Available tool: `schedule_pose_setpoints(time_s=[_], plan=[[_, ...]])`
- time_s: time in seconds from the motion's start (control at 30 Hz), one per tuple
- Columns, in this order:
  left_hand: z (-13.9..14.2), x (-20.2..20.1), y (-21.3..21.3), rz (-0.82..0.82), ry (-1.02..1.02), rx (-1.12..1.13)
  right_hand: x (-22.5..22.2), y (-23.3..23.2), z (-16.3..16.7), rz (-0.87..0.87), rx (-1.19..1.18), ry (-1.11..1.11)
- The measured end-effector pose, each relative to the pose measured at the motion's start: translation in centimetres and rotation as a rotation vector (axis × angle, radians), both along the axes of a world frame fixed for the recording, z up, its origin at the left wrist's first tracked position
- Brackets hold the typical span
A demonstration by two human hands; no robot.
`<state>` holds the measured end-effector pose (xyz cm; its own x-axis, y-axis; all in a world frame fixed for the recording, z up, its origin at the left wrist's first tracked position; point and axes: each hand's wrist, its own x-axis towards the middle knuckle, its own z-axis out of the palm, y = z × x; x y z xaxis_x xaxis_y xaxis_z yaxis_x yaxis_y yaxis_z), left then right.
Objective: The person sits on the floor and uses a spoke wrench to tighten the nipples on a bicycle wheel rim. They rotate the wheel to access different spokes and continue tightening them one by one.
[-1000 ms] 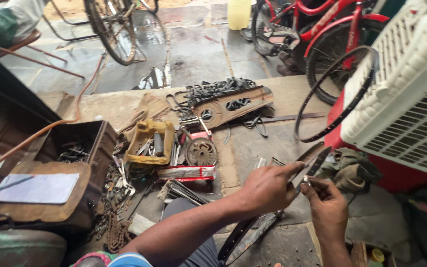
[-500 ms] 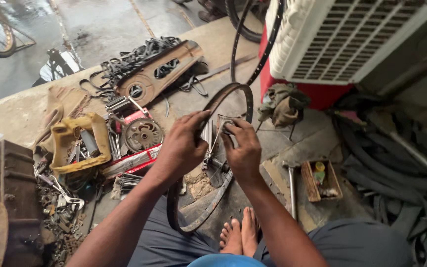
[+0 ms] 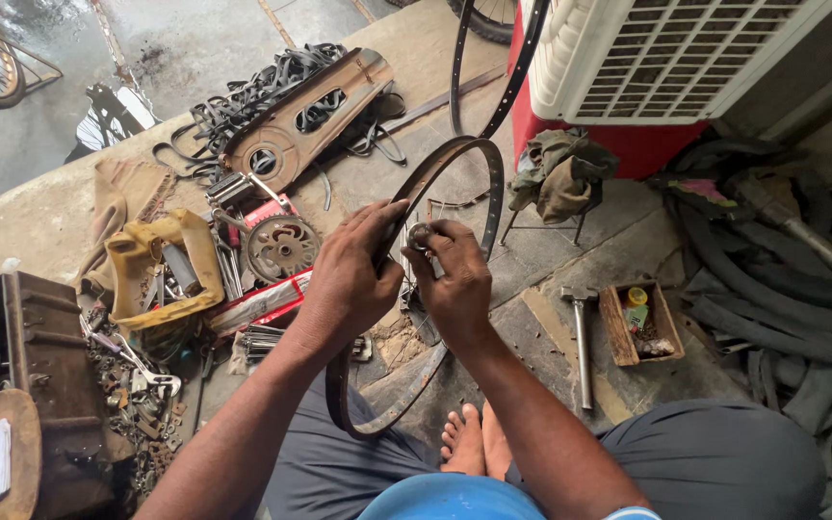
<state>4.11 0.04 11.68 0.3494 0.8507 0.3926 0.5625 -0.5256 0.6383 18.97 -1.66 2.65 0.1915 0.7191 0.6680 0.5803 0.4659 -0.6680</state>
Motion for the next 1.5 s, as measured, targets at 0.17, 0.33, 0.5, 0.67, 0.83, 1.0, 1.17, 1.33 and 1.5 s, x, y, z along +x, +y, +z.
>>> schedule_pose_setpoints(time_s=[0.17, 0.33, 0.5, 0.67, 0.83, 1.0, 1.17, 1.33, 1.5], plan=[[-0.1, 0.2, -0.2, 0.006, -0.009, -0.006, -0.5, 0.0, -0.6, 0.031, -0.06, 0.107], [-0.4, 0.1, -0.3, 0.016, 0.01, 0.026, -0.4, 0.6, -1.2, -0.034, 0.026, -0.014], [-0.4, -1.0, -0.2, 0.069, 0.023, 0.013, 2.9, 0.8, -0.6, -0.163, 0.071, -0.316], [-0.4, -2.3, 0.3, 0.09, -0.108, -0.194, 6.7, -0.6, 0.8, -0.176, 0.138, -0.404], [-0.5, -2.5, 0.4, 0.096, -0.083, -0.147, 8.8, -1.7, 2.2, -0.228, 0.117, -0.442], [-0.3, -2.5, 0.2, 0.072, -0.053, -0.122, 9.5, -2.2, 2.7, -0.283, 0.111, -0.431], [0.0, -2.3, 0.2, 0.087, -0.025, -0.133, 9.5, -2.1, 2.8, -0.283, 0.155, -0.49], [0.1, -2.3, 0.1, 0.109, -0.021, -0.173, 9.2, -2.2, 2.9, -0.27, 0.125, -0.464], [0.2, -2.2, 0.1, 0.089, -0.023, -0.128, 9.2, -2.2, 2.9, -0.291, 0.131, -0.449]])
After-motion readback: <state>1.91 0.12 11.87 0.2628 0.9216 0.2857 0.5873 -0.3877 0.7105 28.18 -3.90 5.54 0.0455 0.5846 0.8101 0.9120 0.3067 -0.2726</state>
